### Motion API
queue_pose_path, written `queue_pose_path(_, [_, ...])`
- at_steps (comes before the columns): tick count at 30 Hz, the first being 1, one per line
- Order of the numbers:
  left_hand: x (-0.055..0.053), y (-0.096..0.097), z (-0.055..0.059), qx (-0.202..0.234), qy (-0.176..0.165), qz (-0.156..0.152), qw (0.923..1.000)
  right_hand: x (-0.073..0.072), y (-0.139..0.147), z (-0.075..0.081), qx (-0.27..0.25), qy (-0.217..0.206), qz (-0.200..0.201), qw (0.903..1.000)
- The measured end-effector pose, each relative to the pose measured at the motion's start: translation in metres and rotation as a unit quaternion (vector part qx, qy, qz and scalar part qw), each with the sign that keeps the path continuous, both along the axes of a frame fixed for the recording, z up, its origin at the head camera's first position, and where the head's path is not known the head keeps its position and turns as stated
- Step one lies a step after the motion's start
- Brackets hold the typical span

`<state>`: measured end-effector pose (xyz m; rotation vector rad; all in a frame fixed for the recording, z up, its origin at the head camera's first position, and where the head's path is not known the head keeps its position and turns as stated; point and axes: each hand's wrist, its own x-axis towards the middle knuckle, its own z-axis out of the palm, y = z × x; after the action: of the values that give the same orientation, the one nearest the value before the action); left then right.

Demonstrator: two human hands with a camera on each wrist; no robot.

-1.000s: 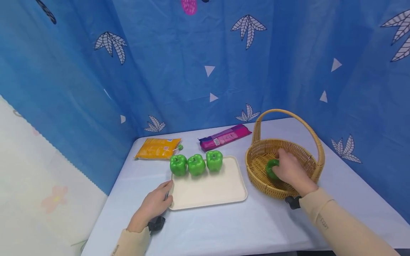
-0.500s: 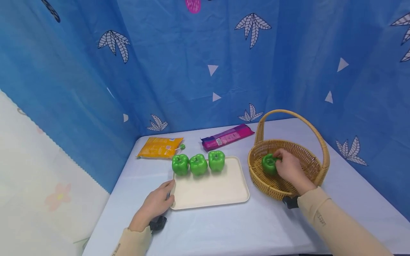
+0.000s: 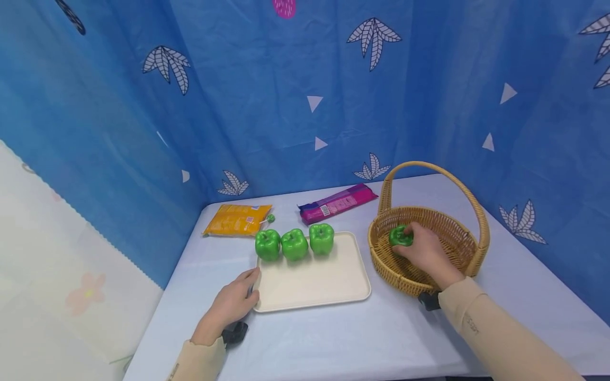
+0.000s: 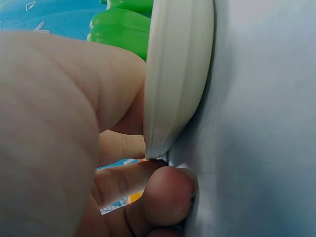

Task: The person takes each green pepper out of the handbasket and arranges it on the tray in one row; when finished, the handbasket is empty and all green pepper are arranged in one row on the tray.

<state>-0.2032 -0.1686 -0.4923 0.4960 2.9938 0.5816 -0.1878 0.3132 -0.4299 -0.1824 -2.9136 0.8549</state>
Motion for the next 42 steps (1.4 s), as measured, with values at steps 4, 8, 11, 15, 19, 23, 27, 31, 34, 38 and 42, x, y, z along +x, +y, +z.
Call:
queue_pose_path(4, [0.0, 0.001, 0.0, 0.001, 0.0, 0.0, 1.0, 0.001, 0.0, 0.001, -0.01, -0.002, -0.002, 0.9999])
queue_pose_path(8, [0.0, 0.0, 0.0, 0.0, -0.001, 0.004, 1.0, 0.002, -0.001, 0.006, -0.022, 0.0, 0.003, 0.9997])
queue_pose_path(11, [0.0, 0.0, 0.001, 0.0, -0.001, 0.004, 1.0, 0.003, -0.005, 0.017, -0.036, 0.004, 0.006, 0.9993])
queue_pose_path(15, [0.0, 0.0, 0.001, 0.001, -0.001, 0.003, 1.0, 0.005, -0.012, 0.038, -0.052, 0.012, 0.009, 0.9985])
queue_pose_path(19, [0.0, 0.0, -0.001, 0.0, -0.003, 0.007, 1.0, 0.006, -0.023, 0.055, -0.057, 0.018, 0.014, 0.9981])
queue_pose_path(23, [0.0, 0.0, -0.001, -0.001, -0.003, 0.008, 1.0, 0.004, -0.04, 0.066, -0.074, 0.017, 0.018, 0.9969])
queue_pose_path(27, [0.0, 0.0, 0.0, -0.001, -0.002, 0.006, 1.0, 0.0, -0.063, 0.066, -0.101, 0.028, 0.023, 0.9942])
queue_pose_path(31, [0.001, 0.0, 0.001, 0.004, 0.001, 0.003, 1.0, -0.01, -0.089, 0.049, -0.131, 0.043, 0.015, 0.9903])
queue_pose_path(34, [0.001, 0.0, 0.001, 0.006, 0.001, -0.001, 1.0, -0.016, -0.105, 0.034, -0.14, 0.051, -0.001, 0.9889])
queue_pose_path(38, [0.002, 0.001, 0.0, 0.007, -0.001, -0.003, 1.0, -0.022, -0.12, 0.018, -0.129, 0.067, -0.018, 0.9893])
queue_pose_path(42, [0.001, 0.001, 0.0, 0.003, 0.001, 0.001, 1.0, -0.028, -0.13, 0.01, -0.11, 0.086, -0.028, 0.9898])
